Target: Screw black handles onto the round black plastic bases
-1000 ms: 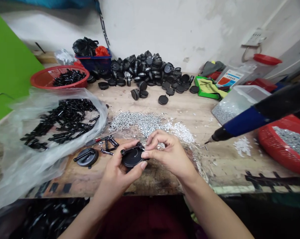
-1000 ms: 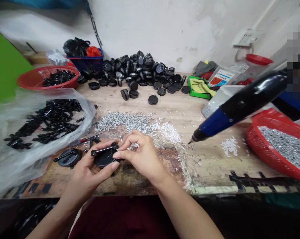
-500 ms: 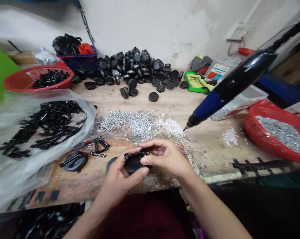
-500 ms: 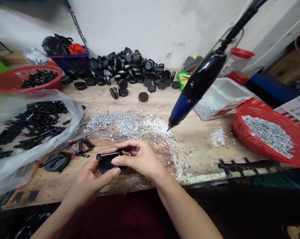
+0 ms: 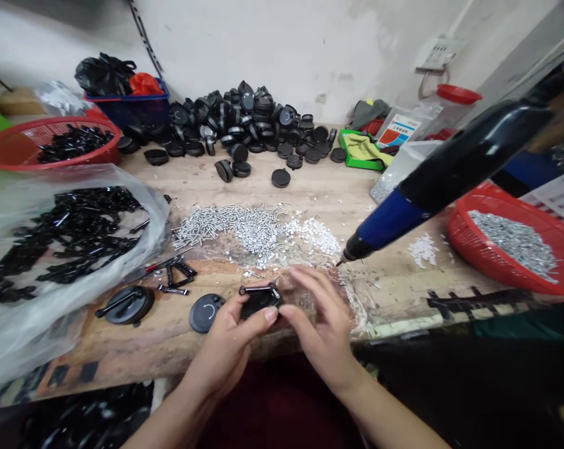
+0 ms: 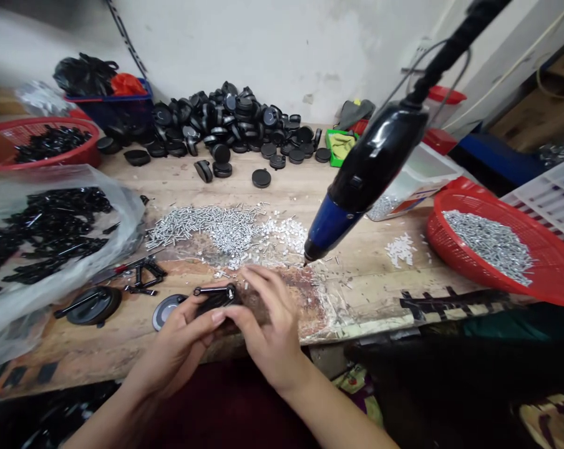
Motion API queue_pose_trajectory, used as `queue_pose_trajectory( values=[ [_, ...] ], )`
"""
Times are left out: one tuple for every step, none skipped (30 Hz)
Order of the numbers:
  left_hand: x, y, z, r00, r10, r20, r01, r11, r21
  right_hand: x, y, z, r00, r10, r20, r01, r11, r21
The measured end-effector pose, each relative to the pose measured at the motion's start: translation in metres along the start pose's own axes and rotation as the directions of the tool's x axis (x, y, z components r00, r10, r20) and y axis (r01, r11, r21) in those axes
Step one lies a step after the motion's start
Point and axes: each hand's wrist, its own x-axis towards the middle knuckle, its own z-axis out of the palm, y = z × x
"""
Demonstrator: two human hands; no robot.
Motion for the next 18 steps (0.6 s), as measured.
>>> queue_pose_trajectory(
  values=[
    [-0.001, 0.001, 0.001, 1.0, -0.023, -0.018, 0.022, 0.999, -0.026, 0.0, -0.001, -0.008, 0.965, -0.214, -0.15, 0.186, 0.966, -0.18],
    [-0.001, 0.003, 0.001, 0.999, -0.045, -0.031, 0.044, 0.998, -0.043, 0.003, -0.002, -0.017, 0.865, -0.416, -0.281, 0.307, 0.882, -0.358],
    [-0.002, 0.004, 0.001, 0.997, -0.061, -0.04, 0.059, 0.997, -0.053, 0.01, -0.003, -0.027, 0.703, -0.597, -0.387, 0.388, 0.777, -0.496],
    [-0.003, 0.006, 0.0, 0.997, -0.07, -0.045, 0.067, 0.996, -0.06, 0.018, -0.003, -0.037, 0.525, -0.723, -0.448, 0.453, 0.683, -0.573],
    [-0.004, 0.007, 0.0, 0.996, -0.073, -0.05, 0.07, 0.995, -0.067, 0.029, -0.004, -0.047, 0.545, -0.664, -0.513, 0.416, 0.745, -0.522],
    [-0.004, 0.007, 0.0, 0.995, -0.08, -0.051, 0.076, 0.994, -0.075, 0.04, -0.004, -0.055, 0.625, -0.561, -0.543, 0.365, 0.824, -0.433],
    [-0.005, 0.008, -0.001, 0.995, -0.089, -0.049, 0.085, 0.993, -0.087, 0.05, -0.005, -0.063, 0.715, -0.467, -0.519, 0.336, 0.882, -0.331],
    [-0.006, 0.008, -0.001, 0.994, -0.104, -0.043, 0.099, 0.99, -0.101, 0.06, -0.005, -0.068, 0.798, -0.356, -0.487, 0.278, 0.933, -0.226],
    [-0.007, 0.008, -0.002, 0.992, -0.124, -0.033, 0.12, 0.986, -0.116, 0.068, -0.005, -0.072, 0.852, -0.271, -0.448, 0.229, 0.962, -0.148],
    [-0.007, 0.007, -0.002, 0.989, -0.145, -0.021, 0.141, 0.981, -0.13, 0.074, -0.005, -0.074, 0.88, -0.217, -0.422, 0.196, 0.976, -0.093],
    [-0.008, 0.007, -0.003, 0.986, -0.164, -0.008, 0.161, 0.977, -0.141, 0.078, -0.006, -0.074, 0.892, -0.186, -0.413, 0.177, 0.982, -0.059],
    [-0.008, 0.006, -0.004, 0.984, -0.176, 0.004, 0.175, 0.973, -0.149, 0.08, -0.008, -0.071, 0.893, -0.172, -0.415, 0.172, 0.984, -0.038],
    [-0.007, 0.004, -0.005, 0.983, -0.182, 0.012, 0.182, 0.971, -0.154, 0.081, -0.01, -0.067, 0.892, -0.174, -0.416, 0.181, 0.983, -0.022],
    [-0.007, 0.003, -0.005, 0.983, -0.183, 0.017, 0.184, 0.971, -0.152, 0.08, -0.015, -0.062, 0.894, -0.176, -0.412, 0.191, 0.982, -0.006],
    [-0.006, 0.002, -0.006, 0.983, -0.181, 0.02, 0.182, 0.972, -0.147, 0.077, -0.021, -0.056, 0.894, -0.176, -0.411, 0.196, 0.981, 0.007],
    [-0.006, 0.0, -0.006, 0.983, -0.181, 0.023, 0.182, 0.973, -0.139, 0.073, -0.028, -0.049, 0.895, -0.177, -0.409, 0.201, 0.979, 0.017],
    [-0.005, -0.001, -0.006, 0.983, -0.183, 0.024, 0.184, 0.974, -0.131, 0.067, -0.037, -0.042, 0.895, -0.184, -0.406, 0.211, 0.977, 0.021],
    [-0.005, -0.002, -0.005, 0.983, -0.181, 0.022, 0.183, 0.975, -0.126, 0.061, -0.046, -0.035, 0.893, -0.198, -0.405, 0.225, 0.974, 0.02]
  ],
)
